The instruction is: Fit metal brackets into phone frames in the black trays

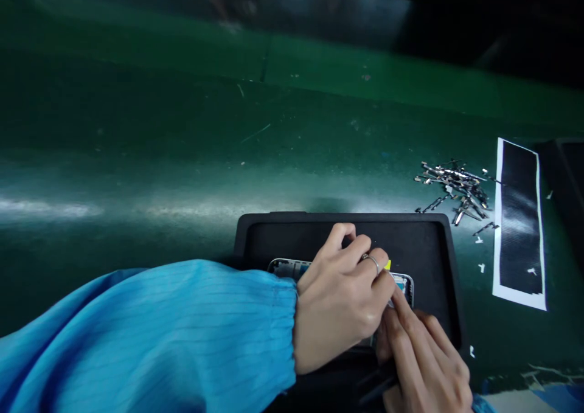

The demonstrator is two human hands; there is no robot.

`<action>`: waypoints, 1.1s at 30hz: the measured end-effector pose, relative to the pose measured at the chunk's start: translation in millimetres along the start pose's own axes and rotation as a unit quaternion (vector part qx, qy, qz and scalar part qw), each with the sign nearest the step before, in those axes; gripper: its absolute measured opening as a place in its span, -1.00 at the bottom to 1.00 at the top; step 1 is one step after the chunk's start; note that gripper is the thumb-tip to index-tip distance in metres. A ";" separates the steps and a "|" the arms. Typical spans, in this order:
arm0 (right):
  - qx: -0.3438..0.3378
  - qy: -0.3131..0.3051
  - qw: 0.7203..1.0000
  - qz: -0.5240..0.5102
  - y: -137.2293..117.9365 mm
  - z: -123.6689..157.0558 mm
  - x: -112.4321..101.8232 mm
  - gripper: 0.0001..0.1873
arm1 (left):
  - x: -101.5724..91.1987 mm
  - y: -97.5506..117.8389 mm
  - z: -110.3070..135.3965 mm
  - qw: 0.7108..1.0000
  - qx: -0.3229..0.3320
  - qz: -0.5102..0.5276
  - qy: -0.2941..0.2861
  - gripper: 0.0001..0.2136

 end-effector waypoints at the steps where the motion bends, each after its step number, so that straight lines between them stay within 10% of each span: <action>1: 0.005 0.000 1.000 0.004 0.6 0.4 0.8 -0.64 | -0.1 0.5 -0.1 1.000 0.003 -0.004 0.001 -0.70; 10: 0.098 0.080 0.989 -0.074 7.0 12.3 -2.0 -0.74 | 0.6 0.2 -0.5 1.000 0.005 -0.018 0.001 -0.69; 19: 0.027 0.025 0.998 -0.047 2.3 6.8 1.6 -0.68 | -1.3 2.2 -1.3 1.000 0.006 -0.025 0.016 -0.70; 33: 0.050 0.089 0.992 -0.069 7.6 8.1 -5.6 -0.73 | -10.2 22.3 13.8 0.984 0.150 -0.069 0.062 -0.66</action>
Point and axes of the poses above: each hand's wrist, its own z-axis away from the middle knuckle, its own x-axis out of the palm, y = z × x, the point moved 10 cm from there along -z, towards the middle knuckle, and after that the axes turned 4 degrees about y, right-handed, at the moved point
